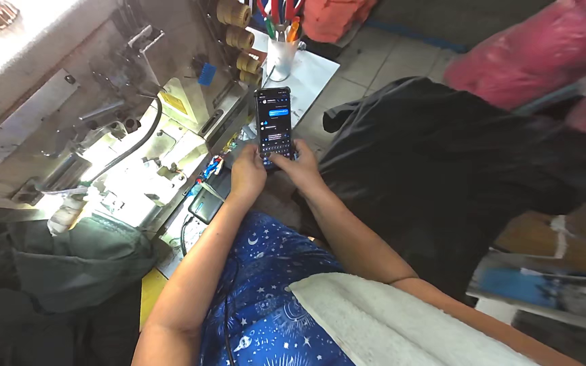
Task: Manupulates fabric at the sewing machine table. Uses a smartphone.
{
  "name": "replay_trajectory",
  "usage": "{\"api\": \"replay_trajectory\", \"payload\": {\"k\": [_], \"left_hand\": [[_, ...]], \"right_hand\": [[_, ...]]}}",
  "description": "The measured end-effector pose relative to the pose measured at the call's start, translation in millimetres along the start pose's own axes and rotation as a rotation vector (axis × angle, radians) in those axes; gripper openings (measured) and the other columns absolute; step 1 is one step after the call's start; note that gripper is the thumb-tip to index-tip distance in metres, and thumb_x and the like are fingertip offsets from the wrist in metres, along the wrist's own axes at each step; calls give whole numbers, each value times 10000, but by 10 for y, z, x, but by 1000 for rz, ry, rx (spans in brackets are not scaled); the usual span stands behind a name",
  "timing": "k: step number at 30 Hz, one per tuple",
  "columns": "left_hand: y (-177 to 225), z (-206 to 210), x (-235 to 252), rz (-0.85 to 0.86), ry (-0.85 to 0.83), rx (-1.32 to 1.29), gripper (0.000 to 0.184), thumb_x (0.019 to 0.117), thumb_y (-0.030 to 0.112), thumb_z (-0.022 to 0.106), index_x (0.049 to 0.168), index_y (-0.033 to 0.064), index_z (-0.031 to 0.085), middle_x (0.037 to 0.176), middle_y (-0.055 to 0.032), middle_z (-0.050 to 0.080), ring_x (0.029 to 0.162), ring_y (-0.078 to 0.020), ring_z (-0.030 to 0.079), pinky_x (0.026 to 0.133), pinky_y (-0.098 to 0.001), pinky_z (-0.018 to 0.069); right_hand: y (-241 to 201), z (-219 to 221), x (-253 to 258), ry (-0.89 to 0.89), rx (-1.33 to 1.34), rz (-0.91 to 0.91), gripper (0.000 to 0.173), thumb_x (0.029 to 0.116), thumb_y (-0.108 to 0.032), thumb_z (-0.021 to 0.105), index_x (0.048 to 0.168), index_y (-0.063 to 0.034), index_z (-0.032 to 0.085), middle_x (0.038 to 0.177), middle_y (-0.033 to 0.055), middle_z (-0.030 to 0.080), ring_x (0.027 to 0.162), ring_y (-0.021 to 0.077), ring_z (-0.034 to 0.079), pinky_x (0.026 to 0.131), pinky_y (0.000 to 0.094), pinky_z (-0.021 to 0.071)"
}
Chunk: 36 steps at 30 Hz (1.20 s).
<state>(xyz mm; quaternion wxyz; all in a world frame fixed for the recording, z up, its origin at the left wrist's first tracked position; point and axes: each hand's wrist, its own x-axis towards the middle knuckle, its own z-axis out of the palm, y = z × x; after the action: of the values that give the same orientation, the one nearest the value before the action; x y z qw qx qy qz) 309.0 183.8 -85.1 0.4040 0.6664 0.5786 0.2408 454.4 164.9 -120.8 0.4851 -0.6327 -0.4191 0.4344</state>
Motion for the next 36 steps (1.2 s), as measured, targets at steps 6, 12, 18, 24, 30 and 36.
{"api": "replay_trajectory", "payload": {"k": [6, 12, 18, 24, 30, 36], "left_hand": [[-8, 0, -11, 7, 5, 7, 268, 1082, 96, 436, 1262, -11, 603, 1147, -198, 691, 1092, -302, 676, 985, -499, 519], [-25, -10, -9, 14, 6, -9, 260, 1081, 90, 438, 1257, -14, 598, 1118, -191, 696, 1063, -290, 682, 969, -486, 526], [-16, -28, -21, 15, 0, -26, 273, 1086, 102, 434, 1275, -23, 586, 1106, -200, 691, 1044, -302, 684, 949, -496, 533], [-4, -38, -19, 14, 6, -16, 272, 1089, 104, 428, 1272, -14, 591, 1114, -201, 695, 1050, -300, 687, 955, -494, 533], [-51, -81, -8, 18, 15, -68, 266, 1086, 105, 425, 1254, -8, 599, 1096, -181, 697, 1017, -274, 691, 929, -479, 544], [-58, -85, -3, 20, 15, -87, 263, 1084, 99, 423, 1249, -10, 597, 1074, -174, 691, 956, -259, 692, 876, -462, 559]], "right_hand": [[36, -3, 2, 15, 3, -11, 571, 820, -317, 835, 1255, -37, 593, 1083, 126, 689, 966, 196, 698, 871, 431, 592], [69, -116, 32, -38, 37, -74, 369, 896, -243, 721, 1169, -12, 629, 1013, 104, 662, 904, 165, 675, 822, 375, 586], [61, -146, 21, -62, 61, -110, 318, 901, -228, 698, 1141, -29, 639, 961, 63, 640, 865, 131, 637, 794, 337, 558], [20, -154, -1, -100, 70, -85, 403, 851, -118, 707, 1222, -4, 599, 1044, 102, 667, 925, 147, 670, 831, 346, 577], [1, -262, 30, -201, 81, -121, 395, 858, -73, 675, 1239, -1, 601, 1026, 81, 680, 876, 122, 655, 795, 307, 563], [38, -234, 47, -192, 107, -159, 395, 834, -53, 716, 1208, -4, 599, 968, 48, 669, 791, 79, 620, 728, 256, 539]]}}
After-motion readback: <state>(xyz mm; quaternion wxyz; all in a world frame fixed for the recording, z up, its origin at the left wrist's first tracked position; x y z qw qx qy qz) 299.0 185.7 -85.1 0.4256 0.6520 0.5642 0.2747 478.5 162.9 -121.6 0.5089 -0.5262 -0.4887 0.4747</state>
